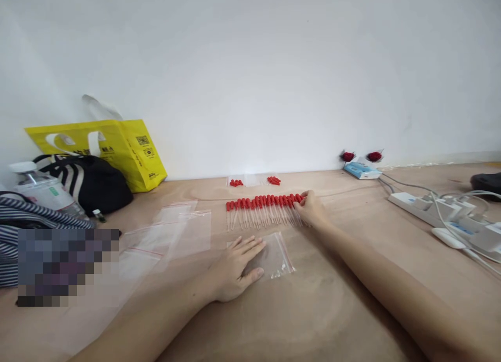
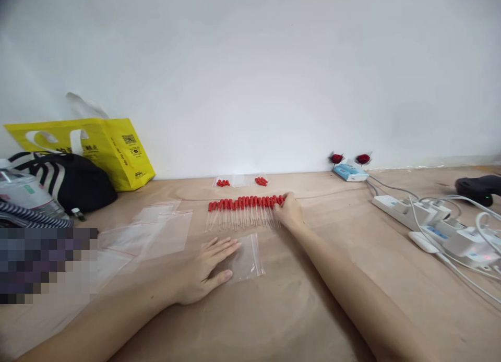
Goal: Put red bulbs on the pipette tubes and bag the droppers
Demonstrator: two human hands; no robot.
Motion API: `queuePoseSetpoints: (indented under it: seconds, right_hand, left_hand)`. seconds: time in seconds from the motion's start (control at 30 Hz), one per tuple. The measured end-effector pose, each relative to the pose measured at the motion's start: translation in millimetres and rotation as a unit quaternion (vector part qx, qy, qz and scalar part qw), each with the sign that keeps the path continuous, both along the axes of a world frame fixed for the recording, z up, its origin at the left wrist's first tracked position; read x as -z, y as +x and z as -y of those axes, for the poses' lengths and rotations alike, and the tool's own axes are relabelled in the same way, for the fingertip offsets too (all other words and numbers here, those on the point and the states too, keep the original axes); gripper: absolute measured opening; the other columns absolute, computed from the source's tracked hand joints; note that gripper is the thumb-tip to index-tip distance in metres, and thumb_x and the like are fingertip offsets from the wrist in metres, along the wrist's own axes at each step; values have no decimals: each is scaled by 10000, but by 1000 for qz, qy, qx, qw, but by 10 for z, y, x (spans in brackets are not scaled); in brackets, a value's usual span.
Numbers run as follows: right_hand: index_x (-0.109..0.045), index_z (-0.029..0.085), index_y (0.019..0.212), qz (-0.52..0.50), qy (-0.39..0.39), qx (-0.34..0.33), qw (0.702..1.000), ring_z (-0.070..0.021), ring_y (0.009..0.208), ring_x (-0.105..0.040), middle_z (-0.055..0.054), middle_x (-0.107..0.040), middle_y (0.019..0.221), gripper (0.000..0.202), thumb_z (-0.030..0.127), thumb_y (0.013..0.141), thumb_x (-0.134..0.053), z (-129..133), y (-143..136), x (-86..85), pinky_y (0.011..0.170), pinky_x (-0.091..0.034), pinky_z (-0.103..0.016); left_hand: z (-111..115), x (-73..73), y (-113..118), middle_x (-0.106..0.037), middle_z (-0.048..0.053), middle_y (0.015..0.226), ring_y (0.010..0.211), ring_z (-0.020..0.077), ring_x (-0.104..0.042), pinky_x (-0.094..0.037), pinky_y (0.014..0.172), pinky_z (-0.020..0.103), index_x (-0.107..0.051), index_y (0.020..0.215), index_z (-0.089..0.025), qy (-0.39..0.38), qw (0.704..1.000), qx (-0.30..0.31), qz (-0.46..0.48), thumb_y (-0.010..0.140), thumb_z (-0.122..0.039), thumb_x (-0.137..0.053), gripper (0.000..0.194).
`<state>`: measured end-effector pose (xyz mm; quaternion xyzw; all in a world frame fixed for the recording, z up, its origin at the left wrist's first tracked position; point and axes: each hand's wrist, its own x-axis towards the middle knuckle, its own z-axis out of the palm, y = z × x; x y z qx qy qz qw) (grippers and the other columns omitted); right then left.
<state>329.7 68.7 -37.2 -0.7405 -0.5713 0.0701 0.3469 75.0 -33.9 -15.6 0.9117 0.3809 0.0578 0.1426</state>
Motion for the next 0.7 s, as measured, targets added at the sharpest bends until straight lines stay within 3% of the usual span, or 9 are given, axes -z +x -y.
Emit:
queuePoseSetpoints:
  seconds: [0.2,0.3,0.47,0.6,0.7]
  right_hand:
    - [-465,167,985,74,-97,43,992,-271,876,-584,-103,-619,878,311,310,713,-517,-66,-183,-127,710,-412,-355]
    - [-472,150,971,65,-112,46,991,-293,878,-586,-129,-619,887,309,281,698,-528,-76,-206,-154,716,-416,-381]
    - [-476,138,962,43,-104,47,992,-298,878,-588,-168,-617,889,296,229,685,-528,-82,-212,-135,713,-420,-392]
    - [-467,124,1009,4,-70,29,997,-289,879,-581,-178,-611,887,328,218,698,-508,-95,-184,-165,715,-423,-386]
    - [-381,111,1142,-28,-24,-10,999,-229,844,-588,-119,-616,836,427,204,733,-459,-38,-108,-212,709,-436,-321]
  left_hand:
    - [-39,81,-42,-289,44,1398,1290,221,-224,-146,1057,479,-251,1344,-244,3,1000,11,10,863,-401,-371,520]
    - [-39,125,-48,-321,72,1376,1253,240,-297,-233,1030,463,-306,1317,-245,19,999,-7,38,834,-387,-426,518]
    - [4,84,-36,-457,81,1235,1116,227,-450,-376,940,390,-466,1174,-214,18,994,-23,105,824,-384,-441,389]
    - [19,5,-91,-404,76,1309,1193,262,-372,-323,983,434,-425,1217,-224,-10,997,-14,72,791,-382,-491,459]
    - [4,-23,-143,-336,63,1370,1252,276,-287,-266,1014,469,-364,1272,-246,-25,998,2,49,775,-372,-512,533]
